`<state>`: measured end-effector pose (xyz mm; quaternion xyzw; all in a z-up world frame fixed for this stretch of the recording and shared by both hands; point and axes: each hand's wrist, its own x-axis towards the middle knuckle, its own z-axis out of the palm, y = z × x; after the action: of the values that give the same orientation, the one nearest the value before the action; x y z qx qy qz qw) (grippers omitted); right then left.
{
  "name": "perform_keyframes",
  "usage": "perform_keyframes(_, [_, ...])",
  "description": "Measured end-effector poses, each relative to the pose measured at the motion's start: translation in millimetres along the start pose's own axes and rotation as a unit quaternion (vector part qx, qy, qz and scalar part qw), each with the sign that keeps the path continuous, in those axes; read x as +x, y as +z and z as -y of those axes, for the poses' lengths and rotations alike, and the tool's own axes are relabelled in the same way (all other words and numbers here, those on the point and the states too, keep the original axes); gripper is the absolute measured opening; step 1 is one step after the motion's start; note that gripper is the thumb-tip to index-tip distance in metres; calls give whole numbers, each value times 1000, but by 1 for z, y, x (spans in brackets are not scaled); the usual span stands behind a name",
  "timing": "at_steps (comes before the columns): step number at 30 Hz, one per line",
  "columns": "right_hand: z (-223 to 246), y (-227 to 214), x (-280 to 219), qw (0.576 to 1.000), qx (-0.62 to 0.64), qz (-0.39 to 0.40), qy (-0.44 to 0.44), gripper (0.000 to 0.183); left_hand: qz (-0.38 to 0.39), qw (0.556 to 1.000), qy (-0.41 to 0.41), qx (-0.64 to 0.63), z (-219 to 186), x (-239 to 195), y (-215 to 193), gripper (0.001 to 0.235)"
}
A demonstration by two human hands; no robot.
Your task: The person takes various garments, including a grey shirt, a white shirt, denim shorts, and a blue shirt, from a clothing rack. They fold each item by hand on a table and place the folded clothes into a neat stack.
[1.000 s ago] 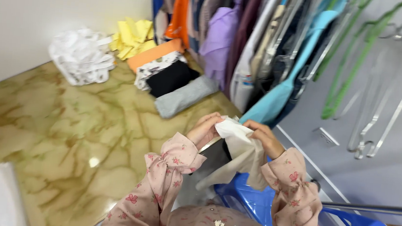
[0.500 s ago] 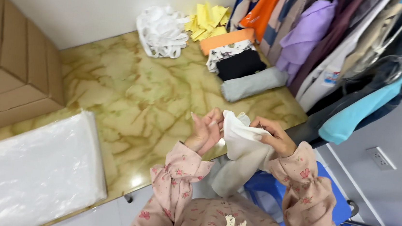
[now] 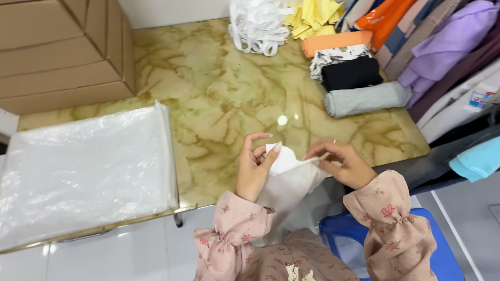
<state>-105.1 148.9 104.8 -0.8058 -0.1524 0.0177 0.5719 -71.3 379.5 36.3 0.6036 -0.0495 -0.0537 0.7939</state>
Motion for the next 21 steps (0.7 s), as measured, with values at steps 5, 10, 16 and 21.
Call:
perform_keyframes(5, [8, 21, 9, 994, 36, 100, -6, 32, -20, 1000, -1, 6, -33, -33, -6, 51])
perform_keyframes(10, [-7, 48, 18, 998, 47, 47, 16, 28, -48, 999, 15, 10, -36, -49, -10, 52])
perform_keyframes(16, [-32, 66, 28, 986, 2, 124, 108, 31, -135, 989, 51, 36, -39, -57, -16, 36])
perform_keyframes(21, [-48, 58, 28, 973, -123, 145, 129, 21, -209, 968, 75, 115, -45, -65, -27, 24])
